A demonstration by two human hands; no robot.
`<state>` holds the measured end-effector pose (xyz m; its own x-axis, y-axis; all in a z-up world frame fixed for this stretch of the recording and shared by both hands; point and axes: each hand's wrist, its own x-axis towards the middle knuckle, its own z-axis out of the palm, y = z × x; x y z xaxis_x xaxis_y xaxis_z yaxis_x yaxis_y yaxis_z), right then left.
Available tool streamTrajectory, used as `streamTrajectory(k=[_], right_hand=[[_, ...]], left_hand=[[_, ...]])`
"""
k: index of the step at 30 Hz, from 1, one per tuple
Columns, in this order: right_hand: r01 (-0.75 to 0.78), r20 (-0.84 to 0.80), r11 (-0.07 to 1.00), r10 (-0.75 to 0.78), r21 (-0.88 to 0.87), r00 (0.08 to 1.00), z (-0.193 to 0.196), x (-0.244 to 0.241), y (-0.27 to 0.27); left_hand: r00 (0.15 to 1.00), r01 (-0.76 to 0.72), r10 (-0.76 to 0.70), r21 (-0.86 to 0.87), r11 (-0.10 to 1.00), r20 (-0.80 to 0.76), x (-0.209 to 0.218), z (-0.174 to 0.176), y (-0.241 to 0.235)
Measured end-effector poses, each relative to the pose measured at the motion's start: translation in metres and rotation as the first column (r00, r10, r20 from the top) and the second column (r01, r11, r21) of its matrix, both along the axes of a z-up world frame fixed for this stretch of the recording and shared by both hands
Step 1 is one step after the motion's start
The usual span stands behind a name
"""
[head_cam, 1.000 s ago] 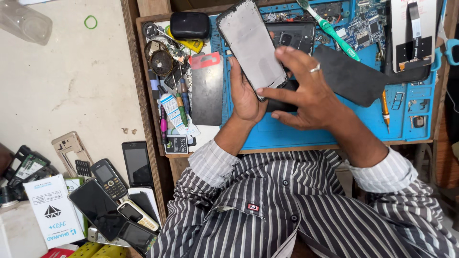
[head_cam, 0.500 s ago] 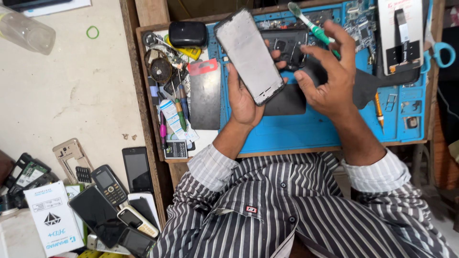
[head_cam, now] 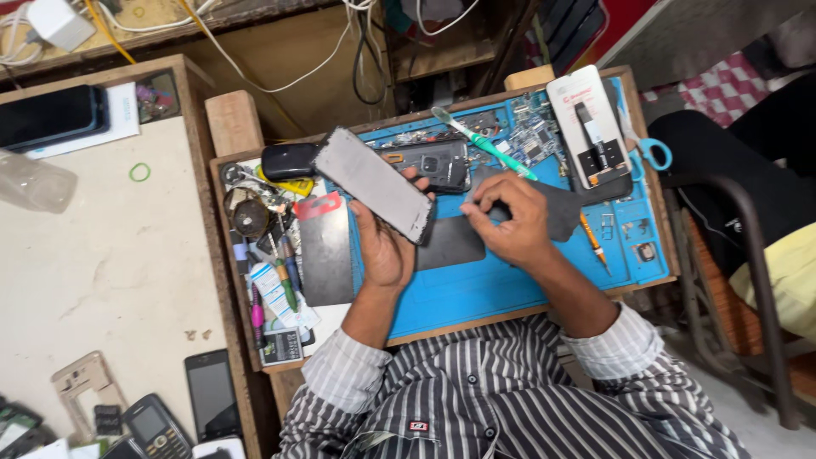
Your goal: The person removes the back cover of a smartphone, disconnects internal cables, and manipulates the battery and motherboard. They then reassemble the phone by reconnecting cables and replacing the back cover.
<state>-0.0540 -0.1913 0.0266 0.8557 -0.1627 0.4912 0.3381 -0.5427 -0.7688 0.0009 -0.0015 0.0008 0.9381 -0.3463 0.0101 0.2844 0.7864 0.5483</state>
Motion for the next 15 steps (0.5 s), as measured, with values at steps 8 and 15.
streamTrajectory(k=[8,15], right_hand=[[0.003,0.035,0.988,0.002,-0.151,0.999,-0.0050,-0.0024,0.0006],[-0.006,0.054,0.983,0.016,-0.182,0.998,-0.0028,-0.0005,0.0019]], left_hand=[[1.000,-0.007,0.007,0.007,1.000,0.006,0.0010,0.0045,0.0006],[1.000,0.018,-0.018,0.054,0.998,-0.002,-0.0001,0.0053,-0.0002]])
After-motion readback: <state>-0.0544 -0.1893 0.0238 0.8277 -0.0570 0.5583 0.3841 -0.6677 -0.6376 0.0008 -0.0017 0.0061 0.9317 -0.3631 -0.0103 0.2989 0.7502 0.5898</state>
